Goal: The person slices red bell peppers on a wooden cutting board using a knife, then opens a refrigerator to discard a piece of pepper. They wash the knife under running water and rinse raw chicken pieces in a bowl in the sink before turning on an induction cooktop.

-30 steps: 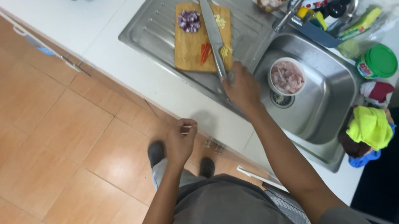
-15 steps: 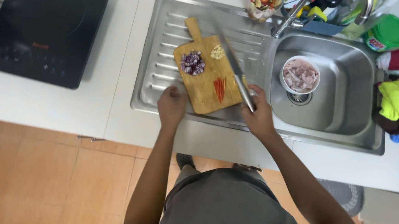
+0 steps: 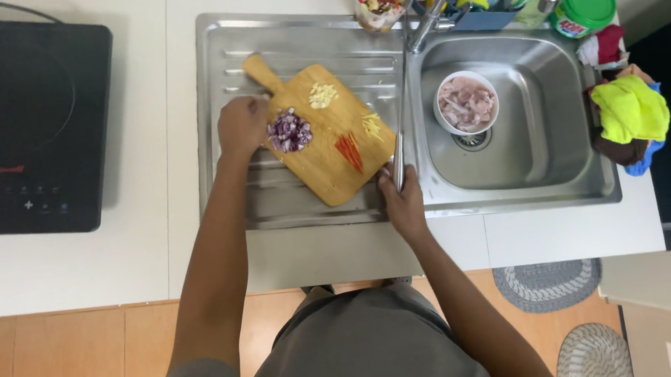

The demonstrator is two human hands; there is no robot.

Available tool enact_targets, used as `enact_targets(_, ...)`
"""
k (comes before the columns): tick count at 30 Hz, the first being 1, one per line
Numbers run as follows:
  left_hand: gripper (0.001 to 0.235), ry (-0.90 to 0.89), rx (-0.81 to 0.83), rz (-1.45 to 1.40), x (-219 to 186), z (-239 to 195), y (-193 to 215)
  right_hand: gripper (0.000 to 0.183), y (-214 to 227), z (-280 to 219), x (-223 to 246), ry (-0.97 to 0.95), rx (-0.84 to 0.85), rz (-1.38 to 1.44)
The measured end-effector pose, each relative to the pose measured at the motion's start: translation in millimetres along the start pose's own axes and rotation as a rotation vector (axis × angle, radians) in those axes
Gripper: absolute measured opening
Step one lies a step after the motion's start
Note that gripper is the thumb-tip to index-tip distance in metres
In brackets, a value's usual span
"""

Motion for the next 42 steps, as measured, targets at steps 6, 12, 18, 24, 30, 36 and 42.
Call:
enact_targets(6, 0.033, 0.069, -0.014, 0.107, -17, -55, 30, 0.031, 13, 34, 32, 0.021, 0.034, -0.22)
enact_targets(12, 0.035, -0.312, -0.103, 0.083, -113, -46, -11, 0.037, 20, 25, 61, 0.148, 0.069, -0.248)
enact_targets(18, 0.031, -0.562, 0.173, 0.177, -193, -10, -78, 0.027, 35, 12, 74, 0.032, -0.034, -0.3)
enact_targets(24, 0.014, -0.732, 0.222, 0.175, -193, -17, -107, 0.026, 54, 1, 79, 0.046, -0.039, -0.444)
enact_targets(30, 0.02, -0.645, 0.104, -0.127, -160, 2, -73, 0.025, 56, -6, 81, -0.014, -0.056, -0.406)
enact_targets(36, 0.039, -0.452, 0.138, -0.079, -102, 26, -8, 0.025, 62, -17, 76, -0.051, -0.075, -0.454)
enact_targets(42, 0.05, -0.454, 0.269, 0.124, -86, 16, -31, 0.041, 34, -21, 86, -0.073, -0.015, -0.501)
Point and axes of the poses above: each hand's wrist, its own z-axis towards the middle knuckle, its own y-axis out of the back of the hand, x = y × z, the point moved 8 cm from there along z, towards the middle knuckle, and after that the axes turned 14 degrees about z, right-handed, at the moved point
